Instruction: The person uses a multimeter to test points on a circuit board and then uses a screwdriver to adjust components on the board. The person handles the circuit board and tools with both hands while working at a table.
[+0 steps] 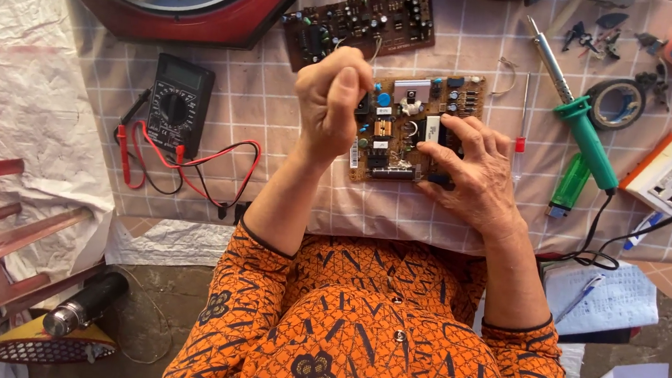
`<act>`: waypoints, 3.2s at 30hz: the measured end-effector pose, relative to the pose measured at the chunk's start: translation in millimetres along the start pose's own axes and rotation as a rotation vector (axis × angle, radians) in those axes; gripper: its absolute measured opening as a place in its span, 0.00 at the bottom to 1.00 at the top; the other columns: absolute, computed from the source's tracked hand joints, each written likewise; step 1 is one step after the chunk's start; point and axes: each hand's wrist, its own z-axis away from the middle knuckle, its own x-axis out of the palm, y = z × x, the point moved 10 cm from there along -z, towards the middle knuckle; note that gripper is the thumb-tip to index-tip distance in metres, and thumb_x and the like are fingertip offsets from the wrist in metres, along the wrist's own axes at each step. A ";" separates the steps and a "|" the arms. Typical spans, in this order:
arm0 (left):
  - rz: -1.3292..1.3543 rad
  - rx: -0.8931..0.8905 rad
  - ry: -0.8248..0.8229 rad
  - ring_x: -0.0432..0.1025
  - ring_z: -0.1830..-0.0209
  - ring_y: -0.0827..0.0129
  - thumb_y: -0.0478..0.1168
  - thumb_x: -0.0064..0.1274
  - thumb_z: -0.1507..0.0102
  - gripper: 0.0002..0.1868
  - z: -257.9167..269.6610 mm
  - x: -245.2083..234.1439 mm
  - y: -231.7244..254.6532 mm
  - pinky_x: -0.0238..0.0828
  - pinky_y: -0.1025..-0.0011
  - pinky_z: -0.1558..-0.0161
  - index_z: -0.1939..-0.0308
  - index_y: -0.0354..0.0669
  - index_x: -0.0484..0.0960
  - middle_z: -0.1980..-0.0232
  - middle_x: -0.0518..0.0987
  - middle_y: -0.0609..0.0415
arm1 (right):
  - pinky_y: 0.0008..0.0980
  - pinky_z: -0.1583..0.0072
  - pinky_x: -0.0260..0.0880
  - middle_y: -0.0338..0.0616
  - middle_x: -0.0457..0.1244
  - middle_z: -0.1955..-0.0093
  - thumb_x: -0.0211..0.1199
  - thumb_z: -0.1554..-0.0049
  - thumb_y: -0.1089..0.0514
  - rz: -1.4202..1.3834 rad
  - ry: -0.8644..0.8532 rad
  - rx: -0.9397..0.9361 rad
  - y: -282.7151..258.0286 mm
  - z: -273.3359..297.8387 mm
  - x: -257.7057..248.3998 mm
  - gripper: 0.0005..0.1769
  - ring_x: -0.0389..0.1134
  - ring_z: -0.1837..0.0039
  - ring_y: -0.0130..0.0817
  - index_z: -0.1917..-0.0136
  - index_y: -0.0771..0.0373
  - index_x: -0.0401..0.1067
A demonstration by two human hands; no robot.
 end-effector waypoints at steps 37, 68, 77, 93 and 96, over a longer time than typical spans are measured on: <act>0.079 -0.041 0.016 0.61 0.78 0.78 0.57 0.38 0.40 0.20 17.0 -21.8 18.6 0.58 0.81 0.72 0.67 0.45 0.70 0.79 0.65 0.61 | 0.42 0.43 0.51 0.45 0.51 0.41 0.69 0.66 0.41 0.195 0.080 0.075 -19.7 20.8 20.1 0.30 0.51 0.44 0.39 0.49 0.44 0.66; 0.367 -0.003 0.051 0.60 0.76 0.71 0.49 0.26 0.35 0.22 9.8 -37.5 -22.7 0.62 0.76 0.69 0.47 0.36 0.62 0.75 0.61 0.54 | 0.40 0.42 0.47 0.47 0.51 0.39 0.66 0.62 0.45 0.089 0.198 0.045 -17.8 16.7 14.5 0.27 0.53 0.40 0.44 0.49 0.49 0.68; 0.403 -0.066 -0.112 0.65 0.63 0.70 0.48 0.35 0.35 0.12 0.4 -20.1 -13.1 0.65 0.73 0.57 0.55 0.47 0.68 0.68 0.65 0.56 | 0.41 0.39 0.45 0.45 0.49 0.38 0.70 0.66 0.48 0.152 0.078 0.104 -20.8 12.3 17.4 0.31 0.49 0.38 0.41 0.47 0.48 0.67; 0.466 -0.155 -0.132 0.63 0.69 0.76 0.37 0.46 0.39 0.10 4.8 -15.5 -23.3 0.63 0.79 0.65 0.53 0.45 0.67 0.68 0.68 0.59 | 0.41 0.40 0.45 0.46 0.51 0.39 0.69 0.66 0.49 0.160 0.083 0.111 -23.1 7.6 17.7 0.29 0.50 0.38 0.41 0.49 0.49 0.68; 0.451 -0.194 -0.097 0.61 0.68 0.72 0.52 0.35 0.34 0.22 11.1 -26.6 -32.0 0.59 0.75 0.59 0.43 0.42 0.65 0.68 0.67 0.55 | 0.41 0.40 0.44 0.44 0.50 0.39 0.69 0.65 0.48 0.139 0.060 0.130 -18.1 8.7 21.2 0.28 0.50 0.38 0.41 0.49 0.48 0.68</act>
